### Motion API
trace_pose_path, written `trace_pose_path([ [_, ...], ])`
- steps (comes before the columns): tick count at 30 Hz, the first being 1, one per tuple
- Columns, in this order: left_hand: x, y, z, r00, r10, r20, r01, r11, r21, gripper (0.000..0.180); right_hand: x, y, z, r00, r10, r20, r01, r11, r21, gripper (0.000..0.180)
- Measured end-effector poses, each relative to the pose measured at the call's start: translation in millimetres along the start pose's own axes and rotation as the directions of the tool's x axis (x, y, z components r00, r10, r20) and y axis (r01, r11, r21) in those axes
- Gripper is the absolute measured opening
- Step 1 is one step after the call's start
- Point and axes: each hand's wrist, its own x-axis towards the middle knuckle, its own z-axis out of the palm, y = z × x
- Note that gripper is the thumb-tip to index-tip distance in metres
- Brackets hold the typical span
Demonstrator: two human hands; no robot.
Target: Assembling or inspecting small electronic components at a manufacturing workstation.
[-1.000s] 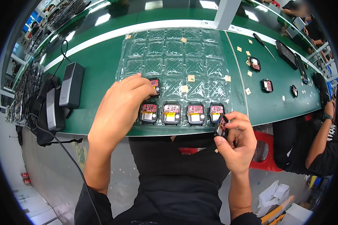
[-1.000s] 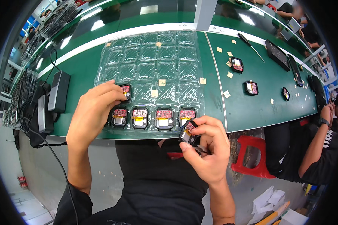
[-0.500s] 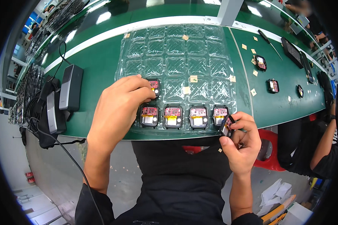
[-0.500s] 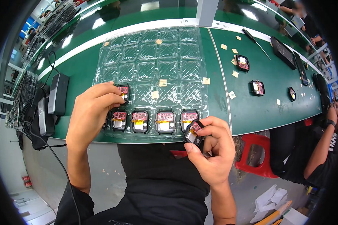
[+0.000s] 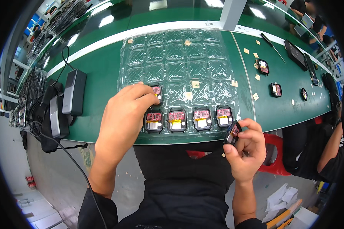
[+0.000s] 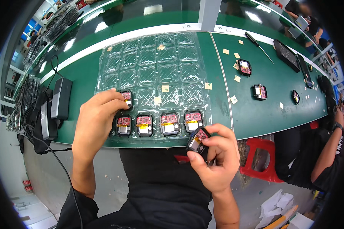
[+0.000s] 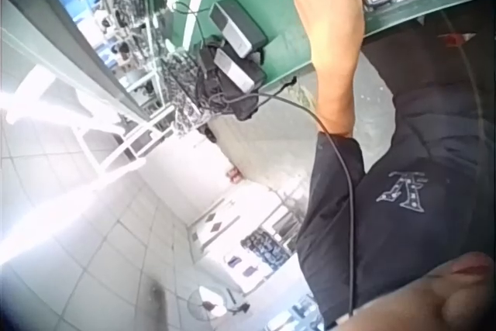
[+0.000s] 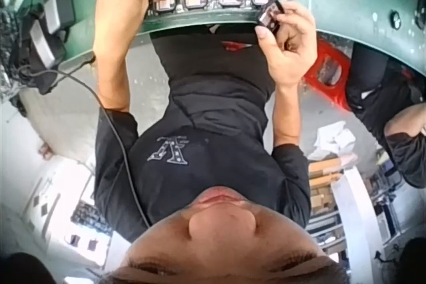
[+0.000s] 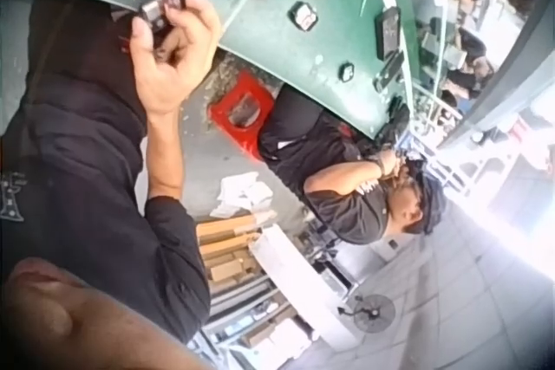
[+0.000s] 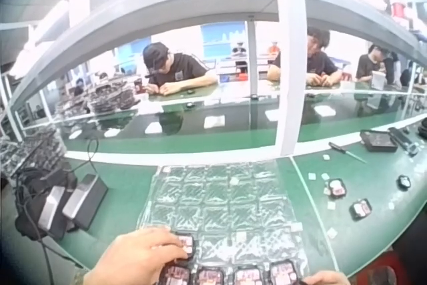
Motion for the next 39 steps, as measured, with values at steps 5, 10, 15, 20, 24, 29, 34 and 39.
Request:
trace_pose_path([
  [5, -3.3, 8.4, 7.0, 0.995, 0.019, -0.096, -0.017, 1.000, 0.015, 0.022, -1.5, -12.0, 2.7, 0.993, -0.115, 0.028, 0.118, 0.983, -0.139, 0.042],
  [10, -24.2, 67.6, -5.0, 0.978, -0.052, -0.203, -0.043, 0.898, -0.437, 0.036, 5.7, -42.8, -1.4, 0.965, -0.169, 0.198, 0.183, 0.982, -0.053, 0.046],
  [15, -57.5, 87.3, 36.3, 0.962, -0.002, -0.274, -0.206, 0.653, -0.729, 0.038, 3.1, -58.6, 10.9, 0.962, 0.056, 0.268, -0.104, 0.981, 0.166, 0.037],
  [20, -67.1, 97.9, 64.2, 0.827, 0.065, -0.559, -0.411, 0.748, -0.521, 0.029, -18.2, -51.8, 16.8, 0.910, 0.252, 0.330, -0.387, 0.801, 0.457, 0.032],
  [24, -67.2, 103.5, 57.9, 0.895, -0.086, -0.438, -0.275, 0.667, -0.693, 0.049, -19.0, -47.4, 19.5, 0.903, 0.259, 0.344, -0.402, 0.793, 0.458, 0.055],
  [29, -72.7, 98.1, 55.1, 0.945, -0.298, -0.137, -0.103, 0.126, -0.987, 0.067, -2.4, -59.8, 5.5, 0.840, 0.234, 0.489, -0.297, 0.953, 0.053, 0.080],
  [34, -72.9, 93.0, 60.2, 0.953, -0.300, -0.030, -0.058, -0.083, -0.995, 0.068, 1.1, -48.8, 12.6, 0.922, -0.043, 0.386, 0.182, 0.926, -0.331, 0.064],
  [39, -71.8, 103.3, 53.5, 0.917, -0.394, 0.057, 0.044, -0.043, -0.998, 0.076, -5.5, -38.7, 18.3, 0.960, -0.196, 0.201, 0.251, 0.920, -0.300, 0.031],
])
